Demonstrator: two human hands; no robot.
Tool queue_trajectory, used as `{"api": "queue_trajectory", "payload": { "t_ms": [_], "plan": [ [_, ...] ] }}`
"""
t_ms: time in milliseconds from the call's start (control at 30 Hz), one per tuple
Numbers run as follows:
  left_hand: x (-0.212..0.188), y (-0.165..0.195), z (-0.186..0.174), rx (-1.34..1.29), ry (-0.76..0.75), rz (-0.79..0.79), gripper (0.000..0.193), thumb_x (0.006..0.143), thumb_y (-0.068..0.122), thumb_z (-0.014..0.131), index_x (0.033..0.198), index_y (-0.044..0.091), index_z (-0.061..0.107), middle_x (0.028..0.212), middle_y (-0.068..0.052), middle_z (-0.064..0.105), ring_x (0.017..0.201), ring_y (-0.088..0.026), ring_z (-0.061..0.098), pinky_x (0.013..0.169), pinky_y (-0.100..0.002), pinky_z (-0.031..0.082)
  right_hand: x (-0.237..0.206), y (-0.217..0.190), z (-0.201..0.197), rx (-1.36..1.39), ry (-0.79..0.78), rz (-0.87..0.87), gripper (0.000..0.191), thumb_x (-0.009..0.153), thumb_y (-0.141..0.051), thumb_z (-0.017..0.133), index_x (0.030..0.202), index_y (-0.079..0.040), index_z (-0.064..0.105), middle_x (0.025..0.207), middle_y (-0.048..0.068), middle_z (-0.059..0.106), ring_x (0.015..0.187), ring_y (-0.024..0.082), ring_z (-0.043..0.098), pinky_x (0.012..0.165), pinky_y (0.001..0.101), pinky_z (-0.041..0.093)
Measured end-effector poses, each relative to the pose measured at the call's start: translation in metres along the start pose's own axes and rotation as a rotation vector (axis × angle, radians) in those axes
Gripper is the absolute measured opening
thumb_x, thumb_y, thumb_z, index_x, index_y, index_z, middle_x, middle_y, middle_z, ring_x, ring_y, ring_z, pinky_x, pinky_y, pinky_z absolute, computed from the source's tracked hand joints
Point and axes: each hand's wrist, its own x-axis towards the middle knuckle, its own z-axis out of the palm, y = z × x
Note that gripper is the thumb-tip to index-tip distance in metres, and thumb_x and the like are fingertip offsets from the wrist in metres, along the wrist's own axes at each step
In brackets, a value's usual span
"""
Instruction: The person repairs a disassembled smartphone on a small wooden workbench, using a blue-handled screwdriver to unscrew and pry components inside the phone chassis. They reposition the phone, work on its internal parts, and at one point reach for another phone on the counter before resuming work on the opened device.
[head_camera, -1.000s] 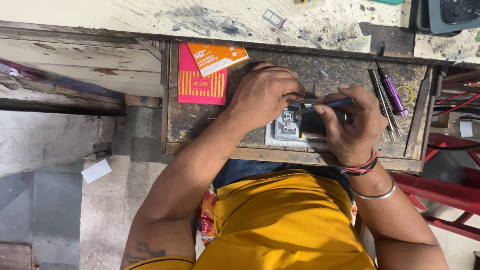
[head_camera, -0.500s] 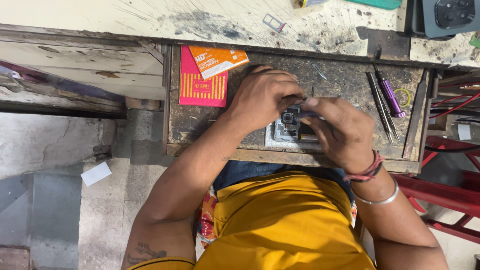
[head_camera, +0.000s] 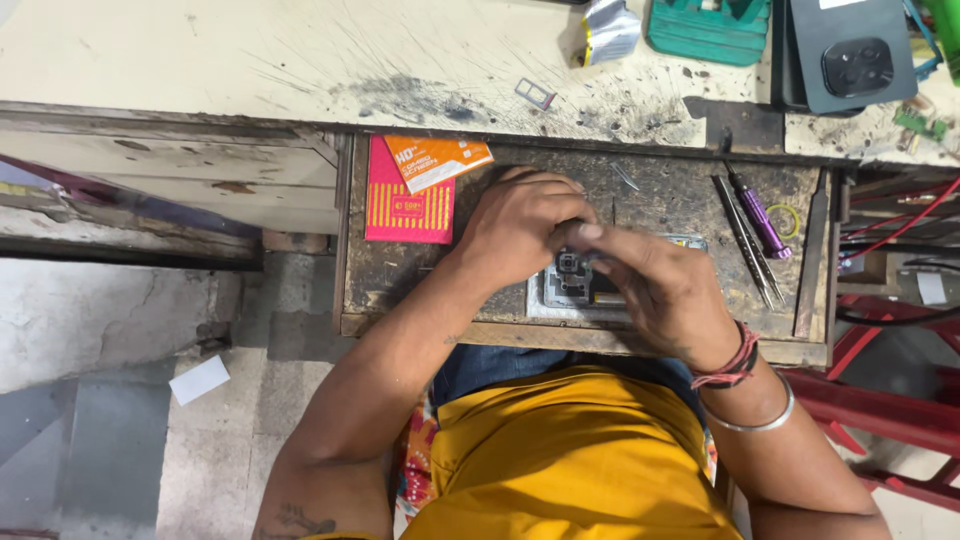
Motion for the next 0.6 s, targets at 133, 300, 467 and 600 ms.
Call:
{"api": "queue_trajectory", "payload": {
  "t_ms": [133,300,467,600],
  "plan": [
    [-0.0001,0.0023,-0.0010,0.004,0.021,0.027,0.012,0.082,0.011,0.077,0.093,0.011,0.074,0.098,-0.004,0.074,0.102,-0.026,0.071,0.091,-0.043,0.052,-0.0001,-0.0006,0.0013,-0.044,0.031,-0.005,0.053,0.088,-0.002,0.081,0.136,-0.014,0.061,0.100,0.010,0.075,0.079,0.026,0.073,0.067,0.0344,0.057],
    [0.0012,0.0019,-0.0013,0.024,-0.042,-0.022,0.013,0.081,0.008,0.076,0.092,0.013,0.074,0.097,-0.002,0.075,0.105,-0.024,0.071,0.092,-0.041,0.052,-0.0003,0.0009,0.0013,-0.032,-0.016,0.036,0.049,0.090,-0.001,0.079,0.134,-0.016,0.063,0.096,0.011,0.075,0.074,0.025,0.073,0.062,0.0332,0.055],
    [0.0023,0.0020,-0.0001,0.045,-0.084,-0.051,0.012,0.079,0.007,0.076,0.089,0.013,0.074,0.098,-0.002,0.076,0.105,-0.023,0.071,0.094,-0.042,0.050,-0.0005,-0.0013,0.0022,0.060,-0.003,-0.043,0.049,0.094,0.001,0.074,0.138,-0.016,0.060,0.106,0.013,0.074,0.085,0.027,0.076,0.069,0.0327,0.060],
    [0.0030,0.0018,-0.0001,0.076,-0.034,0.028,0.017,0.080,0.005,0.075,0.096,0.011,0.073,0.100,-0.004,0.074,0.109,-0.026,0.068,0.095,-0.043,0.050,-0.0003,-0.0045,0.0027,-0.106,0.058,0.059,0.046,0.088,-0.011,0.084,0.129,-0.017,0.063,0.088,0.010,0.072,0.068,0.026,0.069,0.058,0.0364,0.053]
  ]
}}
